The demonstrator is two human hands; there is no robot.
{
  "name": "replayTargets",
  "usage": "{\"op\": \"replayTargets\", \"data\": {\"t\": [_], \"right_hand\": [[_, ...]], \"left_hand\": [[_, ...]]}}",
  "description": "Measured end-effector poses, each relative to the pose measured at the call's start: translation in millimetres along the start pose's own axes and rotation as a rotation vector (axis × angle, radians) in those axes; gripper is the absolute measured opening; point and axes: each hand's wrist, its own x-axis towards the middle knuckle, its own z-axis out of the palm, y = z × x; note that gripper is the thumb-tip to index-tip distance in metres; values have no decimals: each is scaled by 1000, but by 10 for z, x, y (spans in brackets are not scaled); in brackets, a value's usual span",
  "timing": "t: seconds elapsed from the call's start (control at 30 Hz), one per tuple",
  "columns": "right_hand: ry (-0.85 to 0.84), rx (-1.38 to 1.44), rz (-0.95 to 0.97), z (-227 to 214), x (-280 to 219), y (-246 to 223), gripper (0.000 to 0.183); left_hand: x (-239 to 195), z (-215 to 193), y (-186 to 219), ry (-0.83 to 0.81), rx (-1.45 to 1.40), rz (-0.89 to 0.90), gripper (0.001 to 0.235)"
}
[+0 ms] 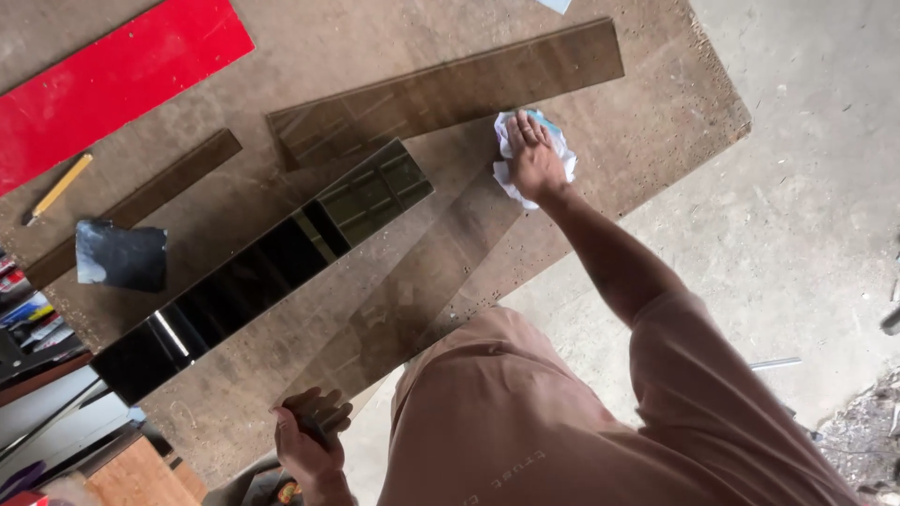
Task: Cleaning long tinted glass strips using a spray bottle and a cloth on a workbench.
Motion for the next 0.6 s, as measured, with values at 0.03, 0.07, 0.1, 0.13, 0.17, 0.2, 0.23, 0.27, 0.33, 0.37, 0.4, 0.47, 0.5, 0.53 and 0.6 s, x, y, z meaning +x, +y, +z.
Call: {"op": "replayTargets", "data": {"t": [0.03,0.07,0.1,0.13,0.17,0.2,0.23,0.27,0.33,0.37,0.4,0.47,0.5,0.53,0.6], "right_hand": [[-61,-5,19,-44,-45,-86,70],[-104,-17,36,-135,11,-133,71],[-91,-17,38,-119,-118,-196,71],[-46,-19,-73,-115,-216,-234,76],[-1,-22,-183,-96,-314,-267,85],[-15,-14,-182,114,-204,180,85],[229,-628,-281,330,-17,546,66],[477,-1241,-364,586,241,795,51],[363,-686,-299,683,119,614,57],[259,-143,-228,672,165,545,64],[274,-147,-231,438,41,333,64],[21,7,-127,37,-308,-103,82],[21,7,-130,38,-68,146,82],[137,6,-206,112,20,342,74],[255,8,-278,233,52,456,67]], "left_hand": [[-34,-14,23,0,-21,-24,71],[24,41,44,-12,-52,-35,70],[30,14,54,-19,-53,-24,70],[34,15,37,11,-17,-31,69],[46,15,10,42,18,-38,68],[70,13,-32,51,26,-47,68],[97,11,-86,23,-5,-16,69],[131,-6,-131,-10,-31,14,69],[61,-108,-148,-15,-45,-4,70],[94,-103,-137,-25,-70,-11,71],[100,-86,-126,-32,-76,2,71],[47,-101,-139,5,-62,-13,68],[112,-5,-117,7,-63,-12,68],[71,-8,-89,-3,-43,-11,69],[1,-36,-60,-15,-21,-8,69]]}}
